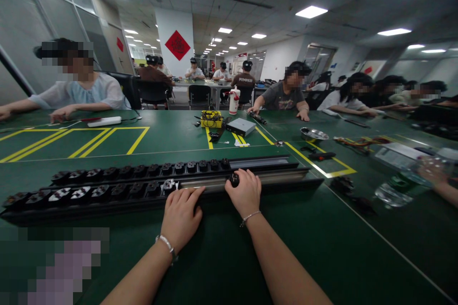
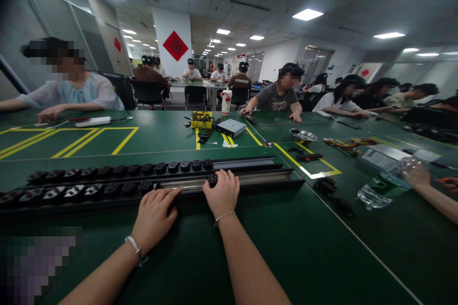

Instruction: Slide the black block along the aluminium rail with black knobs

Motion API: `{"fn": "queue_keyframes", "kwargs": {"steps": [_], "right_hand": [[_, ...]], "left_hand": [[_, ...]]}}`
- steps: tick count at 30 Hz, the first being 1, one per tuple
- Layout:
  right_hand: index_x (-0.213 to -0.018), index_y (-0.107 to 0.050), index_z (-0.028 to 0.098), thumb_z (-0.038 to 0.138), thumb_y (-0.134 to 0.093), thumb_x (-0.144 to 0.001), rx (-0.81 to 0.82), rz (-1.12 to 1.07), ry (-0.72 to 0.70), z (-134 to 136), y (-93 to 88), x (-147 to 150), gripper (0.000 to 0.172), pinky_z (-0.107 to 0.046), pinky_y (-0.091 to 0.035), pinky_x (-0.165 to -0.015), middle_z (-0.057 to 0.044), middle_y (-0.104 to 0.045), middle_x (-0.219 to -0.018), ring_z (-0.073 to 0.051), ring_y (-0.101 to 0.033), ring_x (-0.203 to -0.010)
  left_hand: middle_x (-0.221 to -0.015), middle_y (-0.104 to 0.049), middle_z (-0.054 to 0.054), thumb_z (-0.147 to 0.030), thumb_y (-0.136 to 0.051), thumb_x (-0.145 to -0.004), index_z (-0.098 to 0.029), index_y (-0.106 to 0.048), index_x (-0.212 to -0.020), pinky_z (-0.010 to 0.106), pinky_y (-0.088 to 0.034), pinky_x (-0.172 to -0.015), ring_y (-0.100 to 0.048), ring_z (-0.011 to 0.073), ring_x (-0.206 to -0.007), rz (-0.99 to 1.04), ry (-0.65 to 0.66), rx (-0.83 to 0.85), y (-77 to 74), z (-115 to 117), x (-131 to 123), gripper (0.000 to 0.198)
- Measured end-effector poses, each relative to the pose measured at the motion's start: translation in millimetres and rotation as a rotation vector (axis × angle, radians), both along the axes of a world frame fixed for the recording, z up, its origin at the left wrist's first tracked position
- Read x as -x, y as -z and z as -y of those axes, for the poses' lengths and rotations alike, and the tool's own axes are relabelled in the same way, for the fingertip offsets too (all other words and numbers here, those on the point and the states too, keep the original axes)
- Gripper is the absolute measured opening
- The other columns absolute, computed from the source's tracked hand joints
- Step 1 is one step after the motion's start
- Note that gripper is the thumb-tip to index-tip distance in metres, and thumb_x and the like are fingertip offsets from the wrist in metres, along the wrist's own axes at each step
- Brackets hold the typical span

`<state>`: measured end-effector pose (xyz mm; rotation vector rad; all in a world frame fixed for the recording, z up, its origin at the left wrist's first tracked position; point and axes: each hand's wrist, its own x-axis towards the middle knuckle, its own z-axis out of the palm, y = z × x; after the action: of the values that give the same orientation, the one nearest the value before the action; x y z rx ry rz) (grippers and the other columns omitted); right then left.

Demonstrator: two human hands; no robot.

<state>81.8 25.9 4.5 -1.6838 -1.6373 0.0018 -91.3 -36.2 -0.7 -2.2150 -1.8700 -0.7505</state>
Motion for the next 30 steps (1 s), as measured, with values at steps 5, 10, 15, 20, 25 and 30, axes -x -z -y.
{"fn": "queue_keyframes", "kwargs": {"steps": [5, 10, 15, 20, 25, 30], "right_hand": [[-0.099, -0.063, 0.02, 0.032, -0.053, -0.071, 0.019, 0.008, -0.007, -0.2, -1.3, -1.5, 0.032, -0.042, -0.022, -0.102, -0.006, -0.062, -0.113, -0.025, -0.045, -0.117], [-0.098, -0.063, 0.019, 0.031, -0.054, -0.07, 0.013, 0.004, -0.009, 0.0, -1.8, -1.6, 0.032, -0.042, -0.022, -0.102, -0.006, -0.063, -0.111, -0.024, -0.045, -0.117], [-0.098, -0.063, 0.02, 0.03, -0.053, -0.071, 0.006, -0.006, -0.015, 0.1, -2.1, -1.9, 0.031, -0.042, -0.022, -0.102, -0.007, -0.063, -0.11, -0.025, -0.045, -0.116], [-0.097, -0.064, 0.02, 0.03, -0.053, -0.071, 0.014, -0.001, -0.014, 0.3, -2.8, -2.0, 0.03, -0.042, -0.024, -0.101, -0.007, -0.063, -0.109, -0.025, -0.045, -0.116], [-0.098, -0.063, 0.02, 0.03, -0.053, -0.071, 0.013, 0.004, -0.013, 0.2, -2.4, -2.2, 0.03, -0.041, -0.025, -0.1, -0.007, -0.063, -0.109, -0.024, -0.046, -0.116], [-0.097, -0.064, 0.022, 0.031, -0.053, -0.072, 0.051, 0.007, -0.031, 0.0, -5.4, -7.1, 0.029, -0.038, -0.031, -0.095, -0.005, -0.064, -0.108, -0.023, -0.048, -0.114]], "left_hand": [[-0.108, -0.062, 0.003, -0.018, -0.046, -0.076, -0.028, -0.053, -0.12, 0.042, -0.032, -0.098, -0.051, 0.0214, -0.103, -0.008, -0.001, 0.0, -0.8, 0.2, -0.2, 0.046], [-0.107, -0.062, 0.003, -0.018, -0.046, -0.075, -0.028, -0.052, -0.12, 0.042, -0.031, -0.098, -0.051, 0.0212, -0.103, -0.012, -0.001, -0.002, -1.0, 0.4, -0.4, 0.046], [-0.107, -0.062, 0.003, -0.018, -0.046, -0.075, -0.028, -0.053, -0.119, 0.042, -0.032, -0.098, -0.051, 0.0213, -0.103, -0.013, 0.0, -0.01, -0.5, 0.2, -0.2, 0.046], [-0.108, -0.062, 0.003, -0.018, -0.046, -0.075, -0.028, -0.053, -0.12, 0.043, -0.032, -0.098, -0.051, 0.0217, -0.104, -0.011, 0.002, -0.005, -0.5, 0.3, -0.2, 0.046], [-0.108, -0.062, 0.003, -0.019, -0.047, -0.075, -0.028, -0.053, -0.119, 0.043, -0.032, -0.098, -0.051, 0.0217, -0.103, -0.003, 0.002, -0.01, 0.0, -0.1, 0.0, 0.046], [-0.108, -0.062, 0.003, -0.019, -0.046, -0.075, -0.028, -0.052, -0.12, 0.043, -0.032, -0.098, -0.05, 0.0216, -0.104, 0.002, 0.002, -0.008, 0.4, 0.0, 0.0, 0.046]]}}
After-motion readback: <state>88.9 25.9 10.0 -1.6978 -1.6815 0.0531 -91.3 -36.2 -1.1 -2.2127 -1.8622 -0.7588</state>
